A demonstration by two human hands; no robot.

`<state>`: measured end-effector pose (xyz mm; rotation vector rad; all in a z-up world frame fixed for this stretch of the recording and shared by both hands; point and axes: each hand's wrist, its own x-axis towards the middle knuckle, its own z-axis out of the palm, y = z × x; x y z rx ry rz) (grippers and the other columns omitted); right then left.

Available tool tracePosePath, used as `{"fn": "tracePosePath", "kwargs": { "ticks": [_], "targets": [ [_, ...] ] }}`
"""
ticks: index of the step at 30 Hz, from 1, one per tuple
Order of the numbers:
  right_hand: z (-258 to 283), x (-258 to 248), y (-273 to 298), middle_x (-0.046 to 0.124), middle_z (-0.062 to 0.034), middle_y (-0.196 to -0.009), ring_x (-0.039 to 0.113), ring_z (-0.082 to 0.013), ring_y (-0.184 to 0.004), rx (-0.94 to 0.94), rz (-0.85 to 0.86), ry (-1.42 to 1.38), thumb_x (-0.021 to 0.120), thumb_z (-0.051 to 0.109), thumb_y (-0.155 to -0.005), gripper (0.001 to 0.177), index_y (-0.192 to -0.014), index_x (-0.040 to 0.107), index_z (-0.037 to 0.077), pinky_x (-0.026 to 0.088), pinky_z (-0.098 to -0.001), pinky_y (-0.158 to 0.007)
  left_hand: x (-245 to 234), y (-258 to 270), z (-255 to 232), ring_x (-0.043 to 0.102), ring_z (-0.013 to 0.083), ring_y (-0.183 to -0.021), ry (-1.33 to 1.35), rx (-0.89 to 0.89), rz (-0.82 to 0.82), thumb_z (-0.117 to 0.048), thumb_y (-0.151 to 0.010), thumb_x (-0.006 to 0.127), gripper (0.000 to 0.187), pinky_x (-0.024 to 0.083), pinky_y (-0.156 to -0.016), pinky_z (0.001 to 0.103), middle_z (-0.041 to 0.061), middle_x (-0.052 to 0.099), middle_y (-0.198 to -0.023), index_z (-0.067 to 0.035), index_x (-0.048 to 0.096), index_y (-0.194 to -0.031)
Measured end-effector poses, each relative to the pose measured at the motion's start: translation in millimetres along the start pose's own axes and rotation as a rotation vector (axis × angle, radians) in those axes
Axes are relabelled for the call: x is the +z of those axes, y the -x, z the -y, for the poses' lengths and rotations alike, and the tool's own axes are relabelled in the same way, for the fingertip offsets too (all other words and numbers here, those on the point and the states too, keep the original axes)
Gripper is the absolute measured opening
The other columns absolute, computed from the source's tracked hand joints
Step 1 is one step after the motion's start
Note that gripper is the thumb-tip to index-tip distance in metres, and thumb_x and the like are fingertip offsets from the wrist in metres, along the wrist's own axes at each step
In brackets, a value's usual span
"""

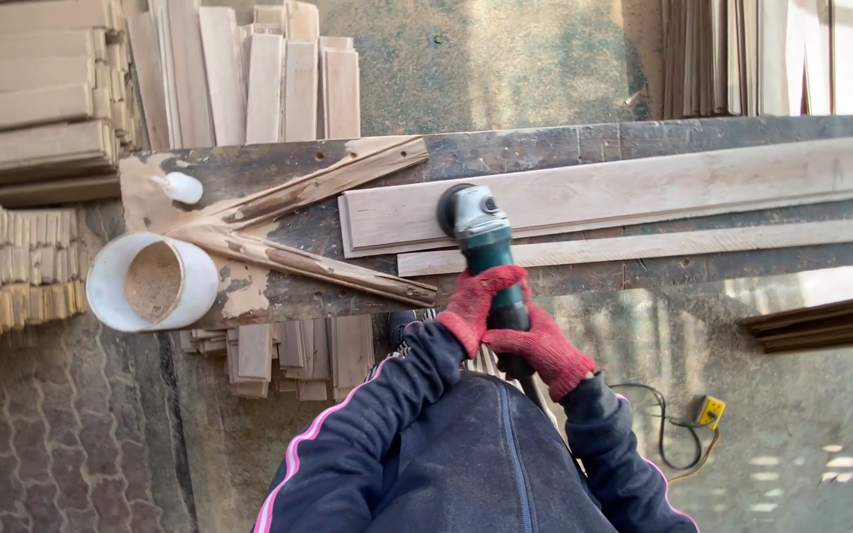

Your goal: Sanding the surface of wooden planks using an angle grinder equipped with a sanding disc.

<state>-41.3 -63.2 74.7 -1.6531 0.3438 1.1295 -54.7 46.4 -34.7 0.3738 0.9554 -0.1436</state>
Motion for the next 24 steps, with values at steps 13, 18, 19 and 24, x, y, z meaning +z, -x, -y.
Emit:
{"fn": "tracePosePath", "kwargs": {
  "ticks": [13, 18, 19, 24],
  "targets": [
    [77, 46, 17, 0.069, -0.0127, -0.077, 0.067, -0.0251, -0.072, -0.195, 0.292, 0.208, 0.099, 0.038, -0.053, 0.055, -0.091, 0.073, 0.007, 0.057, -0.0343, -0.066, -42, 55, -70, 0.074, 0.0376, -0.089, 0.084, 0.229, -0.198, -0.017, -0.075, 0.08, 0.047, 0.064, -0.079, 0.057, 0.02, 0.072, -0.097, -0.004, 0.066, -0.119],
    [94, 14, 15, 0.07, -0.0089, -0.076, 0.069, -0.022, -0.073, -0.164, 0.232, 0.167, 0.099, 0.041, -0.05, 0.052, -0.086, 0.075, 0.012, 0.055, -0.0293, -0.066, -8, 32, -58, 0.072, 0.0342, -0.087, 0.152, 0.144, -0.083, -0.017, -0.075, 0.079, 0.04, 0.064, -0.081, 0.054, 0.016, 0.071, -0.092, -0.008, 0.066, -0.111],
    [105, 3, 19, 0.071, -0.0089, -0.076, 0.069, -0.0216, -0.073, -0.147, 0.206, 0.154, 0.099, 0.042, -0.048, 0.052, -0.086, 0.076, 0.013, 0.055, -0.0287, -0.066, 8, 30, -54, 0.072, 0.0336, -0.085, 0.18, 0.1, -0.063, -0.017, -0.075, 0.079, 0.037, 0.064, -0.081, 0.053, 0.014, 0.071, -0.092, -0.009, 0.067, -0.109],
    [74, -85, -32, 0.071, -0.0096, -0.08, 0.07, -0.0239, -0.079, -0.074, 0.125, 0.214, 0.102, 0.044, -0.047, 0.058, -0.09, 0.076, 0.014, 0.056, -0.0324, -0.071, 76, -23, -4, 0.072, 0.0319, -0.083, 0.215, 0.015, 0.0, -0.015, -0.075, 0.082, 0.036, 0.064, -0.078, 0.047, 0.015, 0.072, -0.088, -0.008, 0.068, -0.107]
  ]
}}
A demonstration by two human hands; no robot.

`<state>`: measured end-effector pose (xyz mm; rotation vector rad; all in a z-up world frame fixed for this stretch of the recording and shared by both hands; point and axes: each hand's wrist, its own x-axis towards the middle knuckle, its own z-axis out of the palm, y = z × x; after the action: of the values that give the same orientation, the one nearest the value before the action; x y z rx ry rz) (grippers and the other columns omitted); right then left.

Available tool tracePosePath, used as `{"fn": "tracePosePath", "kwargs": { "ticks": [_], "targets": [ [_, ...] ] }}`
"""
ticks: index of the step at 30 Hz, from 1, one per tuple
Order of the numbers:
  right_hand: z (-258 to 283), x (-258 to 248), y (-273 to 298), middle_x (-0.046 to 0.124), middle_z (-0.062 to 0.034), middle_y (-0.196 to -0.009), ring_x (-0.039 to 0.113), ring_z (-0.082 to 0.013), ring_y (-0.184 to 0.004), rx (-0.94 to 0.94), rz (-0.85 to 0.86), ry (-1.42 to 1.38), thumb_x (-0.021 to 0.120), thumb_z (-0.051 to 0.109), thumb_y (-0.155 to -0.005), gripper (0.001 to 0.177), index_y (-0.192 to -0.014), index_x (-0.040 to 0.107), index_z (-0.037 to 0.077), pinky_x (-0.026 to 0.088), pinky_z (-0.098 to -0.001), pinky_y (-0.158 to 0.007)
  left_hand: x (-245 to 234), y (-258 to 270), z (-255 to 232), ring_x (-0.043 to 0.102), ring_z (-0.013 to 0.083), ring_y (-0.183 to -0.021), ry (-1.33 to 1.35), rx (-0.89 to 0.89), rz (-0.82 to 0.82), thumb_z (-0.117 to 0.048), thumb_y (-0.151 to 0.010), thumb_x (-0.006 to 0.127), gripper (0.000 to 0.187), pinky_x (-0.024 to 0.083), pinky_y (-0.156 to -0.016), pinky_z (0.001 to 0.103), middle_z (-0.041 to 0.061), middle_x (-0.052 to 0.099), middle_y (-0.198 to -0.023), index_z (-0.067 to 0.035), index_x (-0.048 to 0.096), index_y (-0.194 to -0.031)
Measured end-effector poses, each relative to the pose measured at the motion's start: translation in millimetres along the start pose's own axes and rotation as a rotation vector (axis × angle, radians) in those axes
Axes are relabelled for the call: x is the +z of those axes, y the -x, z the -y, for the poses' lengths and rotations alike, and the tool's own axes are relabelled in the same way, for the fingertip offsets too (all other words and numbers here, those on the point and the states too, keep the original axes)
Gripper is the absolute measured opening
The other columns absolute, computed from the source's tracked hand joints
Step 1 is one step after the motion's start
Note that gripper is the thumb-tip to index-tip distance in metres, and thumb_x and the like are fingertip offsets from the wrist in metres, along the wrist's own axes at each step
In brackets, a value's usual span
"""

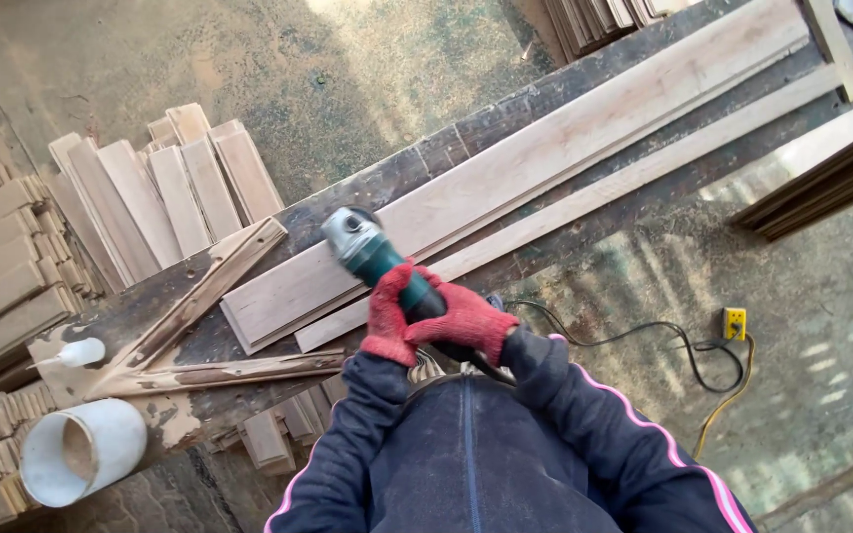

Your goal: Sanding the surface of wooden planks using an angle grinder equipped with a sanding disc.

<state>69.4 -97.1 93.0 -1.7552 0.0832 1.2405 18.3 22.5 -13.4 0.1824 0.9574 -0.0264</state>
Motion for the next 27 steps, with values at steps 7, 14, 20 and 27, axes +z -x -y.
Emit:
{"fn": "tracePosePath", "kwargs": {
  "ticks": [7, 14, 20, 27],
  "targets": [
    [-46, -120, 7, 0.069, -0.0165, -0.07, 0.07, -0.0268, -0.058, 0.023, -0.185, -0.24, 0.104, 0.023, -0.051, 0.056, -0.094, 0.072, 0.005, 0.059, -0.0367, -0.051, 96, -55, 109, 0.075, 0.0353, -0.068, -0.23, 0.003, 0.035, -0.01, -0.073, 0.084, 0.032, 0.066, -0.061, 0.05, 0.02, 0.071, -0.077, -0.003, 0.07, -0.101],
    [-86, -179, 2, 0.064, -0.0255, -0.067, 0.07, -0.0361, -0.054, 0.0, -0.302, -0.403, 0.098, 0.011, -0.059, 0.05, -0.094, 0.066, -0.005, 0.058, -0.0464, -0.045, 134, -92, 171, 0.075, 0.0308, -0.061, -0.38, -0.053, 0.016, -0.015, -0.062, 0.094, 0.056, 0.065, -0.049, 0.05, 0.013, 0.073, -0.074, -0.016, 0.064, -0.11],
    [-87, -170, -4, 0.064, -0.026, -0.065, 0.069, -0.0362, -0.053, 0.002, -0.29, -0.424, 0.1, 0.012, -0.055, 0.052, -0.09, 0.066, -0.005, 0.058, -0.0473, -0.043, 132, -73, 156, 0.075, 0.031, -0.065, -0.354, -0.039, -0.003, -0.007, -0.063, 0.091, 0.051, 0.065, -0.056, 0.048, 0.017, 0.071, -0.074, -0.009, 0.063, -0.106],
    [-51, -100, 0, 0.064, -0.0205, -0.069, 0.069, -0.031, -0.062, 0.017, -0.224, -0.232, 0.103, 0.021, -0.052, 0.056, -0.092, 0.07, -0.001, 0.058, -0.042, -0.055, 98, -27, 87, 0.074, 0.034, -0.066, -0.257, 0.016, -0.069, -0.005, -0.065, 0.088, 0.046, 0.063, -0.06, 0.05, 0.019, 0.07, -0.075, -0.005, 0.064, -0.104]
  ]
}}
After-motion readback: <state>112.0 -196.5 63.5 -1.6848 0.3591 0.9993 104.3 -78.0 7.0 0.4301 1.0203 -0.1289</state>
